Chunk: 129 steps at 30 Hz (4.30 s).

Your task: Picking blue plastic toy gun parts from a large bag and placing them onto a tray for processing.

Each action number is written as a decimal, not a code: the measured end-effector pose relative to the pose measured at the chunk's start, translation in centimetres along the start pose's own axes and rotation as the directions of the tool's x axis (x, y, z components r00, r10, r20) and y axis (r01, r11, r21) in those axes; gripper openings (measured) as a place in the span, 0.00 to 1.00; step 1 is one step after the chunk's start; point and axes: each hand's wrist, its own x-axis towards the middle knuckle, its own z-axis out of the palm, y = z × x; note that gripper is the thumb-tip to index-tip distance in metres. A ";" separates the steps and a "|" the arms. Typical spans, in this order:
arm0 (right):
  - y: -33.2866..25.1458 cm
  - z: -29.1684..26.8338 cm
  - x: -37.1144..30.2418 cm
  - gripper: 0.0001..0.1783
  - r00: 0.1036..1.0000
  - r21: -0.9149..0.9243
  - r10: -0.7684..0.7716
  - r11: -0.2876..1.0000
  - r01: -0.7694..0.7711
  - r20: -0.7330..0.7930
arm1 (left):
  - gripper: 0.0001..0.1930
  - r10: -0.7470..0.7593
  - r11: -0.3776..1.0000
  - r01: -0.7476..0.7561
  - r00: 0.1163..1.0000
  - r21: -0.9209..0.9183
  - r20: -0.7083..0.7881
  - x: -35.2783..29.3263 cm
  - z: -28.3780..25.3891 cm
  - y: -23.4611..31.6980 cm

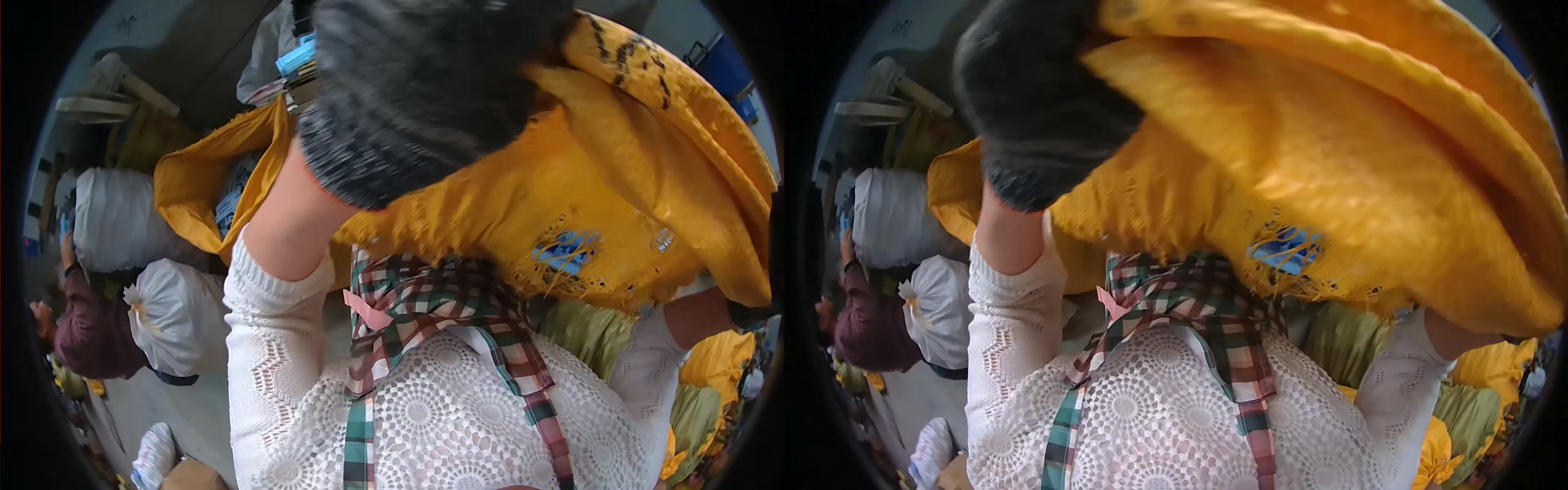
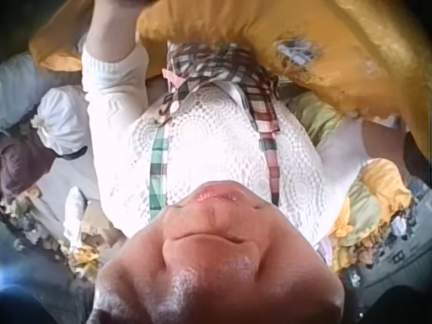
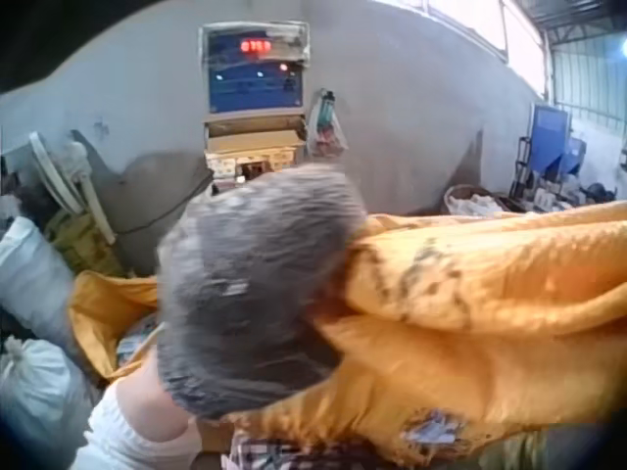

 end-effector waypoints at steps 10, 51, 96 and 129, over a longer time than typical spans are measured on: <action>0.0 12.1 0.1 0.14 0.982 0.758 -0.140 0.652 -0.003 0.123 | 0.08 -0.745 0.649 0.587 0.620 -0.484 -0.246 -7.6 -11.8 7.8; -6.5 29.3 -0.8 0.21 0.029 0.536 -0.539 0.841 0.074 0.842 | 0.27 -0.801 0.531 0.631 0.592 0.566 0.092 -12.6 -15.4 0.7; -1.2 13.3 -0.7 0.20 0.141 0.396 -0.383 0.747 -0.534 0.913 | 0.28 -0.337 0.905 0.407 0.507 0.125 0.793 -6.2 -12.6 12.6; -0.7 20.8 2.8 0.27 0.464 0.236 -0.083 0.930 -0.282 0.882 | 0.25 -0.640 0.743 0.495 0.722 0.451 0.263 -2.5 -11.7 -7.1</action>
